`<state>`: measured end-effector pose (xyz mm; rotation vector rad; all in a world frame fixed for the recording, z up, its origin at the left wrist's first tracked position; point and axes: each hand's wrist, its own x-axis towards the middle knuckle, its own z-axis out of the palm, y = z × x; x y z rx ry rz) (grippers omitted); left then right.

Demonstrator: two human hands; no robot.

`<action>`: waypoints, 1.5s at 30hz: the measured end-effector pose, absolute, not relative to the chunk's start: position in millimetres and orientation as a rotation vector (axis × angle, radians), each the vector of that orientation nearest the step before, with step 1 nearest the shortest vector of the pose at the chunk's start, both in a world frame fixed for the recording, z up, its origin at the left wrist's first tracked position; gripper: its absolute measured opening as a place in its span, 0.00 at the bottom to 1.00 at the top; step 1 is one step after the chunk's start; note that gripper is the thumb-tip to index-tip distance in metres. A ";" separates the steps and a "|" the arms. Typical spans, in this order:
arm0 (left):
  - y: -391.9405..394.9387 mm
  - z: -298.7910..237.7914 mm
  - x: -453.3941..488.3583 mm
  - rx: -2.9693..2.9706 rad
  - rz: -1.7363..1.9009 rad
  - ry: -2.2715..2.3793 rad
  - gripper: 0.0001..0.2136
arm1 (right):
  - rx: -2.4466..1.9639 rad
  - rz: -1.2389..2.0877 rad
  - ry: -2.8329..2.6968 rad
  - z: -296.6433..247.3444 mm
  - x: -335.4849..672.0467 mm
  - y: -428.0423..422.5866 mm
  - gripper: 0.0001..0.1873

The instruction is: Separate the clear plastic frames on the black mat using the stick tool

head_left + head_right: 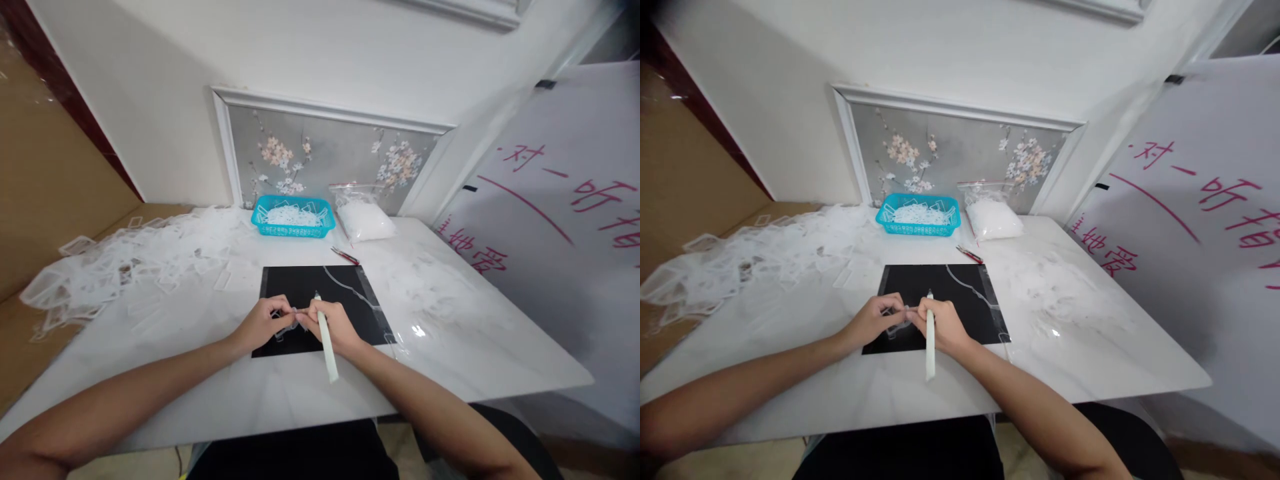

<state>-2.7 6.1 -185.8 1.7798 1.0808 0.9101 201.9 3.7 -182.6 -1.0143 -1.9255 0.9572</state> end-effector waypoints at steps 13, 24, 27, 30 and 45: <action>15.5 -189.2 -9.5 1.821 1.006 1.113 0.09 | -0.811 1.658 -0.983 -166.1 207.7 12.1 0.19; 20.1 -188.0 -10.7 1.741 1.040 1.084 0.09 | -0.725 1.491 -0.474 -171.6 245.0 51.1 0.12; 18.4 -186.2 -12.9 1.717 1.075 1.045 0.09 | -0.736 1.352 -0.422 -169.8 257.9 60.7 0.13; 16.8 -183.7 -14.8 1.662 1.120 1.015 0.10 | -0.735 1.223 -0.398 -159.3 280.0 69.8 0.14; 5.9 -178.6 -1.2 1.502 1.013 0.918 0.11 | -0.968 1.121 -1.811 -179.2 190.3 7.6 0.22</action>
